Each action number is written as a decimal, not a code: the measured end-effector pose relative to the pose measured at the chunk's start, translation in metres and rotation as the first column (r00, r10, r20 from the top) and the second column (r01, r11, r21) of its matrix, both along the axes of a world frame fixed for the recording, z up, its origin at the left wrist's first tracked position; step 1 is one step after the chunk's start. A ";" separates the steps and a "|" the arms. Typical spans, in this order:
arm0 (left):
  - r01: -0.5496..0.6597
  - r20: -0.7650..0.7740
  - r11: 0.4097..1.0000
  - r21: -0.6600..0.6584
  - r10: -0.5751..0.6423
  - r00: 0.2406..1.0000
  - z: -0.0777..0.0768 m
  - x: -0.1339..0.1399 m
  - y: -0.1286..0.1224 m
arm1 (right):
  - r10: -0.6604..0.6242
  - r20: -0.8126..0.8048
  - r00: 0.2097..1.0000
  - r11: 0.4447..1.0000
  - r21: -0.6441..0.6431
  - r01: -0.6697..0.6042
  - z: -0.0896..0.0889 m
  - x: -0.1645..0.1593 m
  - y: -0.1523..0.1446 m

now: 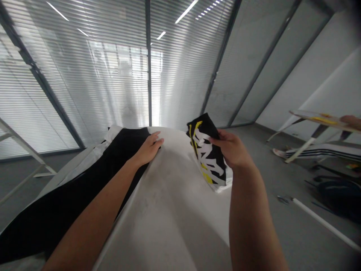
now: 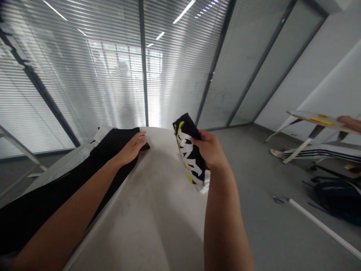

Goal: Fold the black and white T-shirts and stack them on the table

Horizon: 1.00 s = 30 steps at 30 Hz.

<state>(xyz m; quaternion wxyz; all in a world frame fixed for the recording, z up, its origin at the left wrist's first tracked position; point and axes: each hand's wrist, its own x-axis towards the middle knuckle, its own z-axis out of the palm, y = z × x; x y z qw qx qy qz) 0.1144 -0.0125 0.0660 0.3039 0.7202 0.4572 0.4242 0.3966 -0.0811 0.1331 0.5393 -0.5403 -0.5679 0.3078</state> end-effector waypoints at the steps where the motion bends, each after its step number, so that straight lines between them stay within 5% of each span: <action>1: 0.015 0.136 0.999 -0.040 -0.009 0.991 0.005 0.001 -0.002 | 0.123 -0.139 0.983 0.992 0.034 -0.119 0.005 -0.010 -0.005; 5: 0.126 0.568 0.987 -0.104 -0.045 0.822 0.024 0.006 -0.017 | 0.385 -0.407 0.829 0.923 0.171 -0.345 0.011 -0.044 -0.012; 9: 0.158 0.749 0.981 -0.111 -0.022 0.662 0.039 0.013 -0.033 | 0.428 -0.488 0.761 0.899 0.149 -0.411 -0.003 -0.065 0.000; 14: 0.125 0.679 0.976 -0.180 0.031 0.734 0.049 0.017 -0.042 | 0.235 -0.452 0.861 0.971 0.071 -0.228 -0.029 -0.081 0.024; 19: 0.005 0.471 0.995 -0.101 0.043 0.881 0.048 0.020 -0.041 | -0.034 -0.140 0.989 0.998 0.046 0.041 -0.049 -0.088 0.040; 22: -0.123 0.435 0.990 -0.069 0.141 0.889 0.046 0.021 -0.039 | -0.058 -0.052 0.997 0.998 0.037 0.060 -0.055 -0.093 0.042; 25: -0.200 0.553 0.974 -0.102 0.223 0.803 0.050 0.017 -0.039 | -0.012 -0.053 0.999 0.999 -0.043 0.010 -0.057 -0.100 0.041; 30: -0.257 0.754 0.927 -0.273 0.372 0.542 0.071 -0.013 -0.040 | 0.075 0.016 0.997 0.992 -0.107 -0.073 -0.052 -0.111 0.031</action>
